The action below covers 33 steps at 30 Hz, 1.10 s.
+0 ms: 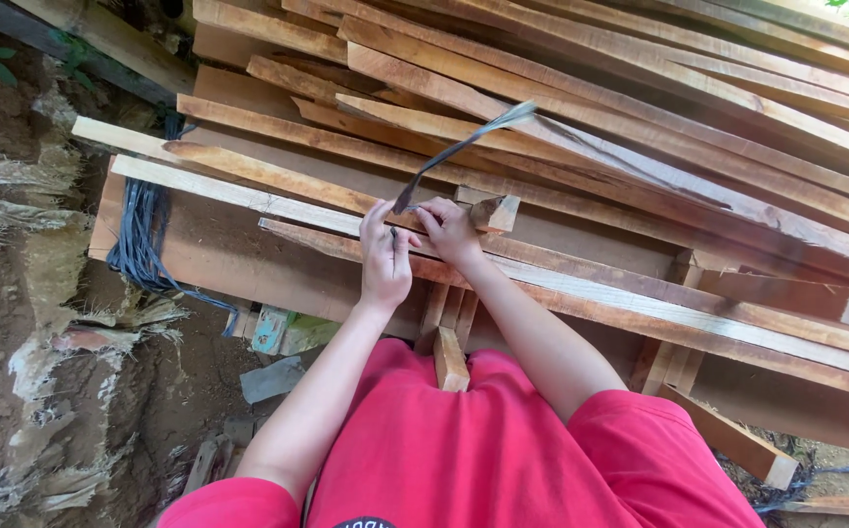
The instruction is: The recorder is tying several long wood planks together into a bundle using black plastic strips.
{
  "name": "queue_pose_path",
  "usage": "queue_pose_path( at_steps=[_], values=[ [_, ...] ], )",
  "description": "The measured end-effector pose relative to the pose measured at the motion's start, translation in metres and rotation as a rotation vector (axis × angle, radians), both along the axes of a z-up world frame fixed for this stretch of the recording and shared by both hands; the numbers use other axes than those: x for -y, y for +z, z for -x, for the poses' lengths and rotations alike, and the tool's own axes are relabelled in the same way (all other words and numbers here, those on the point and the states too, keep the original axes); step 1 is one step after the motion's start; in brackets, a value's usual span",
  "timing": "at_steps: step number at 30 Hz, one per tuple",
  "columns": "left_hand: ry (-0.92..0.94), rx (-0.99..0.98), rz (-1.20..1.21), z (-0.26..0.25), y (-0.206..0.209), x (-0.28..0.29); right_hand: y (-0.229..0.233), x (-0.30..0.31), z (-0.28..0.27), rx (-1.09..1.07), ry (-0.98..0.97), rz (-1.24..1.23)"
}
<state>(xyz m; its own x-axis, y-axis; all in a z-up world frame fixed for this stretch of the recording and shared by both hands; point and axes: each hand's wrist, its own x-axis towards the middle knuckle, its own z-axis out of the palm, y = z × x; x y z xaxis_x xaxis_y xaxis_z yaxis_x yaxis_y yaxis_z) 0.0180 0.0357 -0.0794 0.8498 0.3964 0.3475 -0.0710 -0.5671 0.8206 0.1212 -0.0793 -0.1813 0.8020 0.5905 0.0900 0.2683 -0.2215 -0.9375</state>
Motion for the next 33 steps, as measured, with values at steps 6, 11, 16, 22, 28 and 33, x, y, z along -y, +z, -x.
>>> queue_pose_path(
  at_steps=[6,11,16,22,28,33],
  values=[
    [0.092,-0.390,-0.049,-0.031,-0.008,-0.010,-0.001,0.000,0.002,0.128,0.082,0.068],
    [0.036,-0.595,-0.072,-0.058,-0.058,-0.020,0.006,0.006,0.004,0.120,0.145,0.101],
    [-0.050,-0.707,-0.097,-0.063,-0.068,-0.026,0.008,0.002,0.009,0.074,0.086,0.097],
    [-0.110,-0.343,0.135,-0.047,-0.040,-0.027,0.002,0.004,0.012,0.047,0.053,0.110],
    [0.210,-0.675,0.445,-0.024,-0.037,-0.022,0.004,0.003,0.011,0.008,0.061,0.122],
    [0.141,-0.591,0.184,-0.021,-0.045,-0.026,-0.007,0.004,0.011,-0.106,0.011,0.188]
  ],
)
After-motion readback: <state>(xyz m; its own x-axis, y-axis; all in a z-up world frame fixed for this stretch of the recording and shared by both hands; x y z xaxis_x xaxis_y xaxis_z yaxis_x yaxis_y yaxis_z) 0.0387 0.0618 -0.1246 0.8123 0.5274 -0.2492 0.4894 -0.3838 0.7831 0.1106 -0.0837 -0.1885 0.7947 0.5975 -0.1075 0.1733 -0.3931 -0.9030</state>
